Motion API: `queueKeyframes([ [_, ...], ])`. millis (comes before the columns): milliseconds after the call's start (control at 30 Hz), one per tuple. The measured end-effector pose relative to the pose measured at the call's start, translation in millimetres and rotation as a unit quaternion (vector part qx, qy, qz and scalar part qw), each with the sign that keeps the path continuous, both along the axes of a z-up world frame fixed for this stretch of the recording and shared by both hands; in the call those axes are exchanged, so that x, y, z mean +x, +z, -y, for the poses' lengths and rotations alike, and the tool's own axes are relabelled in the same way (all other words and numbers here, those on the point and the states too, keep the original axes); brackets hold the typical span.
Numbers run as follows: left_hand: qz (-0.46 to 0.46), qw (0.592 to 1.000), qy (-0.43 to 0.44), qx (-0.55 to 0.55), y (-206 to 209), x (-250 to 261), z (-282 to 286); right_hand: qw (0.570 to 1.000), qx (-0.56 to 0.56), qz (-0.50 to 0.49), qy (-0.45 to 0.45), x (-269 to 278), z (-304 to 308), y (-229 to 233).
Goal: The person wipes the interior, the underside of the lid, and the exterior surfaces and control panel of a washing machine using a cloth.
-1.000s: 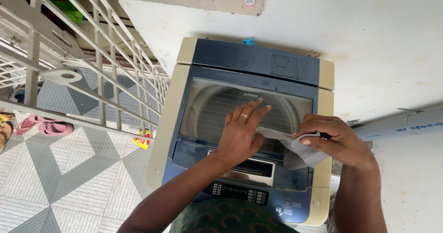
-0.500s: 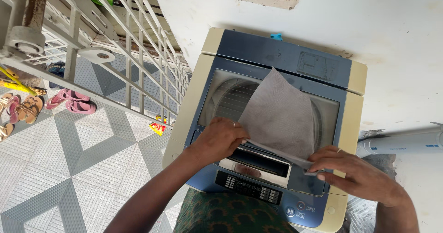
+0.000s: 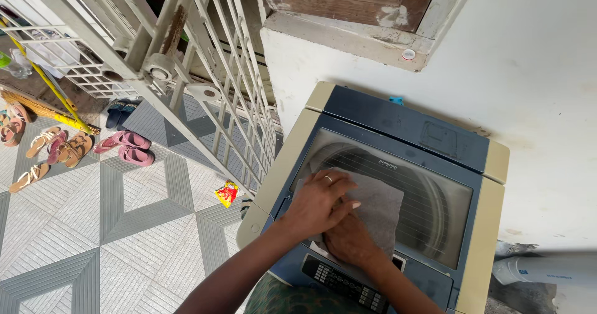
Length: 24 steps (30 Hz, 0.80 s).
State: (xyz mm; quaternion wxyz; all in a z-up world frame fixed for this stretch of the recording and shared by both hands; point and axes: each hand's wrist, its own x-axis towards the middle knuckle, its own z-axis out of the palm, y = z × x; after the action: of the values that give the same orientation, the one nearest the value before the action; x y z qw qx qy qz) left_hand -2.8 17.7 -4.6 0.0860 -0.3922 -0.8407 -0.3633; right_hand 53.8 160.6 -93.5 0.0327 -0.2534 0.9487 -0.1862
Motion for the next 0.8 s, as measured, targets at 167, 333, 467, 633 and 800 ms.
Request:
queueKeyframes([
  [167, 0.012, 0.990, 0.117, -0.084, -68, -17, 26, 0.989, -0.065, -0.130, 0.010, 33, -42, -6],
  [333, 0.037, 0.976, 0.170, -0.128, -107, -13, 82, 0.960, 0.078, -0.111, -0.243, 95, -145, -67],
  [467, -0.006, 0.982, 0.135, -0.133, -114, -8, 95, 0.903, 0.134, -0.159, -0.376, 123, -175, -102],
  [633, 0.031, 0.987, 0.128, -0.090, -103, -5, 98, 0.920, 0.103, -0.127, -0.357, 103, -68, -69],
  [800, 0.107, 0.990, 0.079, 0.057, -108, -10, 115, 0.976, 0.023, -0.105, -0.188, 48, 40, -12],
])
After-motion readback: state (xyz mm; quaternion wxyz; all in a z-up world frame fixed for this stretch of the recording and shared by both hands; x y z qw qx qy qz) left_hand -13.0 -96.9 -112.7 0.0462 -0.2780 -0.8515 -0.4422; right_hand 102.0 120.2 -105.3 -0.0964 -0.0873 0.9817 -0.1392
